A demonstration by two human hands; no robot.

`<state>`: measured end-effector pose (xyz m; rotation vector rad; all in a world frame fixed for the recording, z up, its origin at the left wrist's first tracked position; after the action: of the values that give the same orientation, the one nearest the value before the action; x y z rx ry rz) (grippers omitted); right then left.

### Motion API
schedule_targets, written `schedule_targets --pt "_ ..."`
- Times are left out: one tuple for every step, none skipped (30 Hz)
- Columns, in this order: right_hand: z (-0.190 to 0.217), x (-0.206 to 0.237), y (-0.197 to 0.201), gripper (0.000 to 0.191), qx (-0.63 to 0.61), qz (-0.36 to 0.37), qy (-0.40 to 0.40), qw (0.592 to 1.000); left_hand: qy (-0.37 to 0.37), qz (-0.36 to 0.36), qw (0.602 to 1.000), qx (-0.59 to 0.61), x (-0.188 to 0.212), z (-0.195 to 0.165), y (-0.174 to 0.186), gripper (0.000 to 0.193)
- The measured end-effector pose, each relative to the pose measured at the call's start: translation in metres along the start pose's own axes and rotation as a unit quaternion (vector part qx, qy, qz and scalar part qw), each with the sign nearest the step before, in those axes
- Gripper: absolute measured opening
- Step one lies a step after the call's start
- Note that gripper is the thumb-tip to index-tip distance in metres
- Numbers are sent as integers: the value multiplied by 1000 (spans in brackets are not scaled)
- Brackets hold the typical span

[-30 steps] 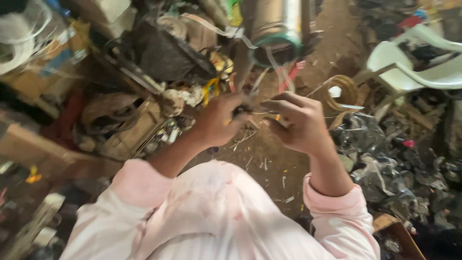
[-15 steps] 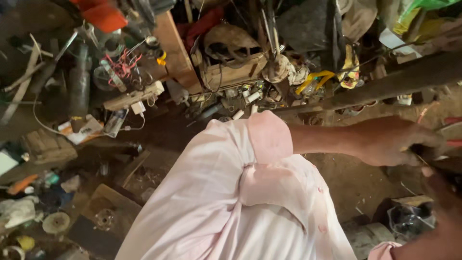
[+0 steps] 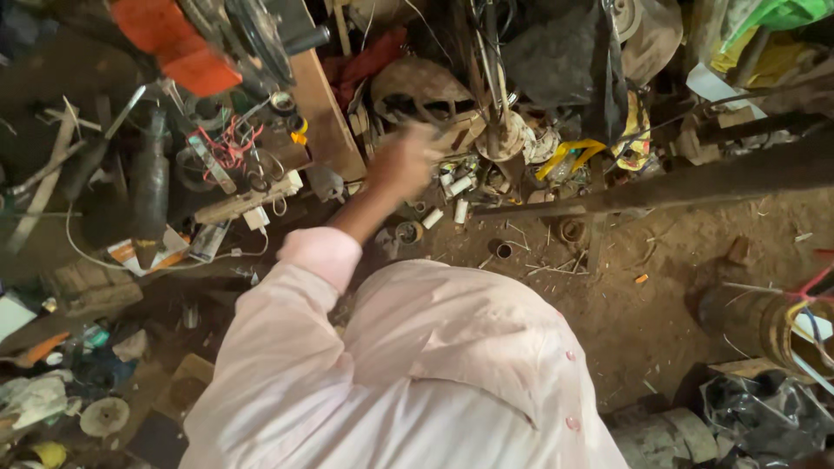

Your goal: The person sits in a cluttered workshop and works on the wiring of an electric motor, manipulating wire ends by hand and connecting them to the motor's terminal area. They use pliers to grip and cut wires, handle electrical tape, and reposition the motor while working on their lap.

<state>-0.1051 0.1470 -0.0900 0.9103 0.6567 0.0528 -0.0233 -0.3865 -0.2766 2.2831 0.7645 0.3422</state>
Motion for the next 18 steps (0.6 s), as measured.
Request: schedule_targets --pt "11 4 0 25 -1 -4 4 1000 85 -83 992 -47 -3 41 33 40" --pt "22 6 -2 25 -6 -1 8 1000 32 -156 986 -38 0 55 63 32" --pt "34 9 -7 25 -13 4 11 1000 88 -184 974 -100 1 82 83 31" --pt "44 12 -14 26 -20 10 13 1000 125 -174 969 -121 0 107 96 30" --pt "54 14 -20 26 -29 24 15 999 164 -161 963 -140 1 128 103 30" --pt "63 15 -29 27 -37 38 17 998 197 -141 959 -148 2 145 104 31" --pt "71 16 -38 27 -45 45 21 998 226 -123 953 -157 2 159 107 32" --pt "79 17 -45 27 -50 47 24 997 251 -106 948 -166 -1 172 108 34" --pt "86 14 -53 27 -58 42 34 997 241 -107 949 -175 -5 178 109 31" --pt "94 11 -62 26 -67 38 43 996 232 -108 949 -181 -8 182 109 28" --pt "105 8 -70 24 -58 44 70 995 226 -110 950 -187 -9 185 109 25" --pt "116 6 -78 23 -56 53 90 993 181 -137 953 -203 -13 179 113 24" --pt "128 3 -87 21 -55 63 109 990 135 -165 952 -218 -14 171 117 24" --pt "140 3 -95 19 -55 72 120 989 86 -192 950 -231 -14 162 120 23" --pt "148 1 -104 19 -58 89 106 989 100 -149 962 -205 -18 166 111 19" --pt "158 -2 -112 19 -61 105 92 988 111 -107 972 -179 -19 167 103 16" --pt "162 -4 -124 21 -72 125 53 988 119 -65 979 -154 -22 164 94 15" --pt "166 -7 -135 23 -81 144 13 986 79 -44 994 -65 -23 146 83 18"
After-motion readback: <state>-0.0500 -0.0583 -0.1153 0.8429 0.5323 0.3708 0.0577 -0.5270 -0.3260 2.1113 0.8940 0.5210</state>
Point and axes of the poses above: each hand's wrist, its own x-axis away from the middle knuckle, its own y-axis out of the back of the hand, z = x × y, the point moved 10 cm from there along -x, towards the middle knuckle, and after that the axes turned 3 degrees about z, right-handed, at the moved point
